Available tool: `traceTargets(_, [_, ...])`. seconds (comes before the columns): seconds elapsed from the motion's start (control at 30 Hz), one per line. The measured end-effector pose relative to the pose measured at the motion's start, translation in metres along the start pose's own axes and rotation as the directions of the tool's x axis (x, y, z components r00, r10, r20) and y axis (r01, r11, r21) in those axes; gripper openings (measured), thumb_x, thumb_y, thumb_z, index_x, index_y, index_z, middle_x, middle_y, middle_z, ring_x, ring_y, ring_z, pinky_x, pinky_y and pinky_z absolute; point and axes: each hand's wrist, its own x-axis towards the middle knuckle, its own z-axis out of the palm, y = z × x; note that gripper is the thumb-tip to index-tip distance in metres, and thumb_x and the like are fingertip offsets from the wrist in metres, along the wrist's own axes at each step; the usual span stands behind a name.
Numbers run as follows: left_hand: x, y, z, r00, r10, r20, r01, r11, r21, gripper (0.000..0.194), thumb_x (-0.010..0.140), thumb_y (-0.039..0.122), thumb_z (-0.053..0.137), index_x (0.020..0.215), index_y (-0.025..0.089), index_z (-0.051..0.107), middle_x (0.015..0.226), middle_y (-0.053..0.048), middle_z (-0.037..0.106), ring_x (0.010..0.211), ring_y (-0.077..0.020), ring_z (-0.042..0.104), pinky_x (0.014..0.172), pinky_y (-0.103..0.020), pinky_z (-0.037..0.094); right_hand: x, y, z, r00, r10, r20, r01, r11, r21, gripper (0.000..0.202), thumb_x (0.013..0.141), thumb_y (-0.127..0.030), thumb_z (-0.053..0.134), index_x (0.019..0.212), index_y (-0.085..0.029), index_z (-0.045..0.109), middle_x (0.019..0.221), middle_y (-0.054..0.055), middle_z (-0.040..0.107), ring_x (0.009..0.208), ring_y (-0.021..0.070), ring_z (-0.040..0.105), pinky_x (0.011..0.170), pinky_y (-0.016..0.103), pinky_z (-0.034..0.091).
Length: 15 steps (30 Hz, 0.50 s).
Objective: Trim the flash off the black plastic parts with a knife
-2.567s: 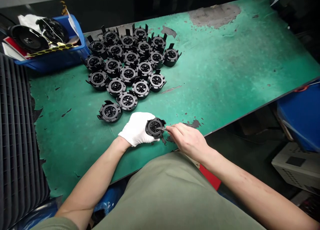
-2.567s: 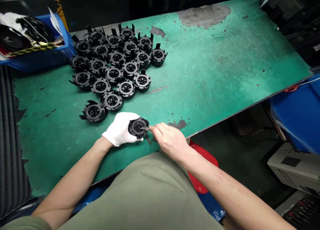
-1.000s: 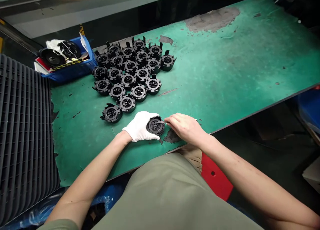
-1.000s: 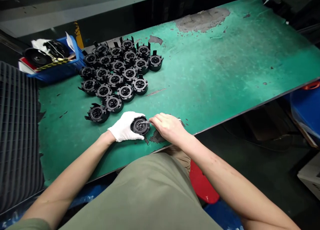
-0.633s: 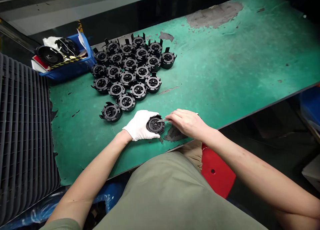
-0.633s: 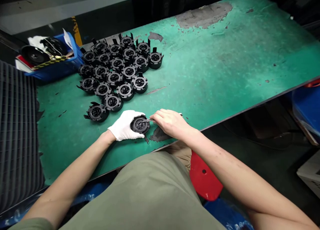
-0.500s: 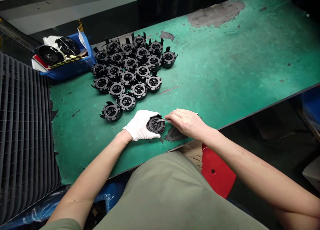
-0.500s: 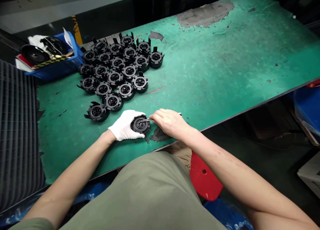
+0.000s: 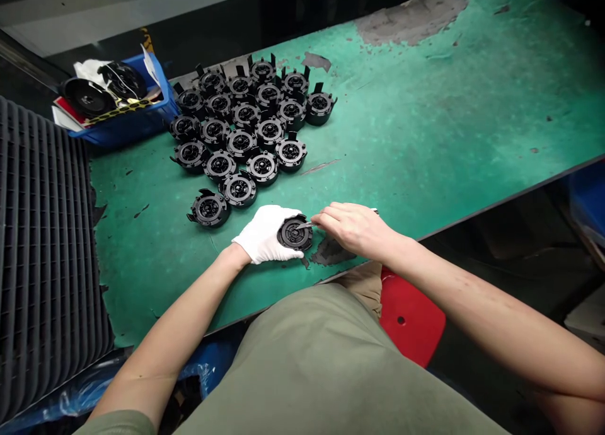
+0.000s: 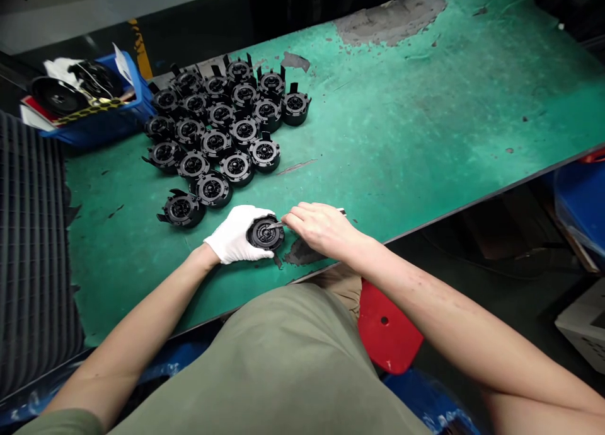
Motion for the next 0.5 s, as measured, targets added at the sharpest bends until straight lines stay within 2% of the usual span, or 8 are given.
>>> traceTargets(0.27, [0.000,0.000,0.000,1.000,0.007,0.001,-0.007,1.000,-0.003,0.072,0.063,0.068,0.092,0.118,0.025,0.074,0.117,-0.012,0.080,0.111,-0.0418,0.077,0.100,-0.053,0.058,-0.003,-0.008,-0.004,1.000,0.016,-0.009,-0.017,0.999,-0.027,0.027,0.109,-0.009,0.045,0.118,-0.013,0.070,0.094,0.009,0.070,0.086,0.0220,0.060,0.077,0.034,0.042])
traceTargets(0.5, [-0.001,-0.004,0.003,1.000,0.029,-0.005,-0.029,1.000,0.011,0.081,0.065,0.071,0.090,0.127,0.022,0.071,0.120,-0.013,0.080,0.106,-0.0391,0.078,0.099,-0.051,0.058,-0.008,-0.018,-0.006,0.999,0.047,0.015,-0.045,0.994,-0.096,0.023,0.109,-0.011,0.048,0.116,-0.015,0.070,0.092,0.008,0.069,0.086,0.0227,0.059,0.076,0.035,0.042])
